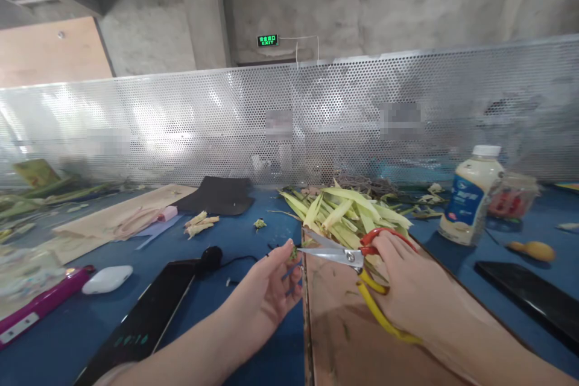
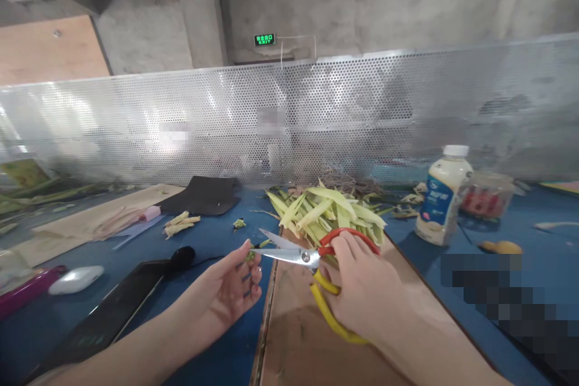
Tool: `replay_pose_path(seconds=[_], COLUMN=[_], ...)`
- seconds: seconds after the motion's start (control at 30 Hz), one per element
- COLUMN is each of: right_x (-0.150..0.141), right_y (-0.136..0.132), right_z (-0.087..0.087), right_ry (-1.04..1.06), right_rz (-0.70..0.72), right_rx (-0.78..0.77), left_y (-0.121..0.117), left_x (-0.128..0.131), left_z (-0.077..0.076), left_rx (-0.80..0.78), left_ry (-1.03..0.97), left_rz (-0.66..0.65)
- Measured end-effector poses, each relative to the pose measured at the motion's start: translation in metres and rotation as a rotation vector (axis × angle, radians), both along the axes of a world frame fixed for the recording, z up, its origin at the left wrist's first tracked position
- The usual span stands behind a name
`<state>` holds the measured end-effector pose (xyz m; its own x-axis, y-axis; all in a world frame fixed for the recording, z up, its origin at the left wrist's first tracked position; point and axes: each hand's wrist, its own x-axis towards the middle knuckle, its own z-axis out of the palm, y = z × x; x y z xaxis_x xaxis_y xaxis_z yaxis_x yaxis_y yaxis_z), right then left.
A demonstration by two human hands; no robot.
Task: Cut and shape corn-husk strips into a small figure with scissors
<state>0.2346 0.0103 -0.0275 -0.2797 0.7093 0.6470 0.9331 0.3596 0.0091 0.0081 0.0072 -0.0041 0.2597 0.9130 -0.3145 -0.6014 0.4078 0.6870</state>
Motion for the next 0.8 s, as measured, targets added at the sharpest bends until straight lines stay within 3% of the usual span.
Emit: replay_pose_path(seconds=[0.63,0.8], right_x=[0.0001,0.0019], right_y=[0.0020,0.0035], right_z=[-0.0016,-0.0035], right_ry=[-0.169,-0.190], right_rz=[-0.027,-0.020], right_rx=[0.192,0.179], left_y=[-0.0008,0.0008], left_x=[0.0011,0.0008], left_z=[-0.0021,-0.0058], left_rx=[0.041,0.046], left_ry=[0.028,0.070], left_rz=[0.005,0.007])
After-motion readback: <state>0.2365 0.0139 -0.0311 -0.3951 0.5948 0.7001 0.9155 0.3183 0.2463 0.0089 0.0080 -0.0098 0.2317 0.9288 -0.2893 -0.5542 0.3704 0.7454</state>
